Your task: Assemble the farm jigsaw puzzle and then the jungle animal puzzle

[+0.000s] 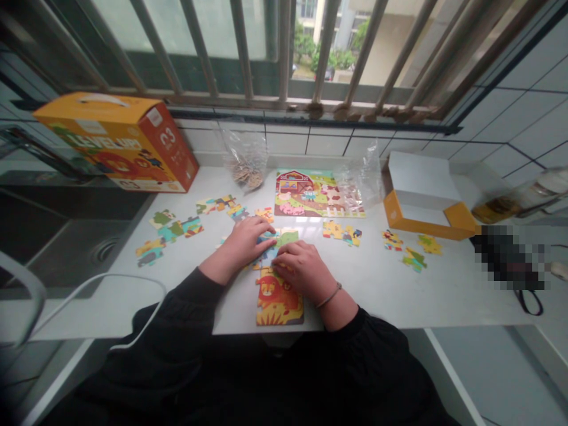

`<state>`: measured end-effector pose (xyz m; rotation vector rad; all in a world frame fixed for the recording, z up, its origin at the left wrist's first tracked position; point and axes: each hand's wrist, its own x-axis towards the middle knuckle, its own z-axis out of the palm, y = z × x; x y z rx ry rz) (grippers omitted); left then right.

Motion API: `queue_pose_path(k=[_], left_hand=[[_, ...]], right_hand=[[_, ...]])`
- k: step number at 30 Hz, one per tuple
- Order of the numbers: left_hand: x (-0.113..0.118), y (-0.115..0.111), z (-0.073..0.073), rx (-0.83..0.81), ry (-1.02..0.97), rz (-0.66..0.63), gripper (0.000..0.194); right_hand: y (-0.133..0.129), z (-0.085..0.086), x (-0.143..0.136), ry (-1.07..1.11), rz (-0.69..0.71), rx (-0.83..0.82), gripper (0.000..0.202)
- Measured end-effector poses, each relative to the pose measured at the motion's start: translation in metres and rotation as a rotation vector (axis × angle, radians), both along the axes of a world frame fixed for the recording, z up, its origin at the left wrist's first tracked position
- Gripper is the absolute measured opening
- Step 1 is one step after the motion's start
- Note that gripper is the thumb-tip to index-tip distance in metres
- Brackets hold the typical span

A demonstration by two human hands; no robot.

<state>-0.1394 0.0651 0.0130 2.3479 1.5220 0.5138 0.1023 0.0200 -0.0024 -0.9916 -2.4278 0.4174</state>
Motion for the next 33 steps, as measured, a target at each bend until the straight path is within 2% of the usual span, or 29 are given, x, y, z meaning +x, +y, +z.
queue_pose_path(k=[14,19,22,26,30,33], left_hand=[[-0.002,-0.001,-0.004,0.056,0.035,-0.075,0.024],[-0.008,-0.006,0.003,0.069,0.025,-0.086,0.025],[-0.027,-0.011,0.014,0.097,-0.039,-0.018,0.027],[-0.072,-0.019,0.021,0.118,-0.071,0.112,0.028],[-0.11,-0.03,0.017,0.025,-0.01,0.1,0.036],[-0.123,-0.038,0.015,-0.05,0.007,0.043,0.052]], right_hand=[[0.001,-0.003,0.0,0.037,-0.003,0.043,0.011],[-0.001,-0.002,0.0,0.028,-0.014,0.052,0.019],[0.0,-0.003,0.0,0.038,-0.008,0.037,0.022],[0.002,-0.007,0.0,0.058,-0.017,0.022,0.021],[0.002,-0.008,0.0,0.054,-0.018,0.02,0.018],[0.001,-0.007,0.0,0.06,-0.021,0.02,0.02]])
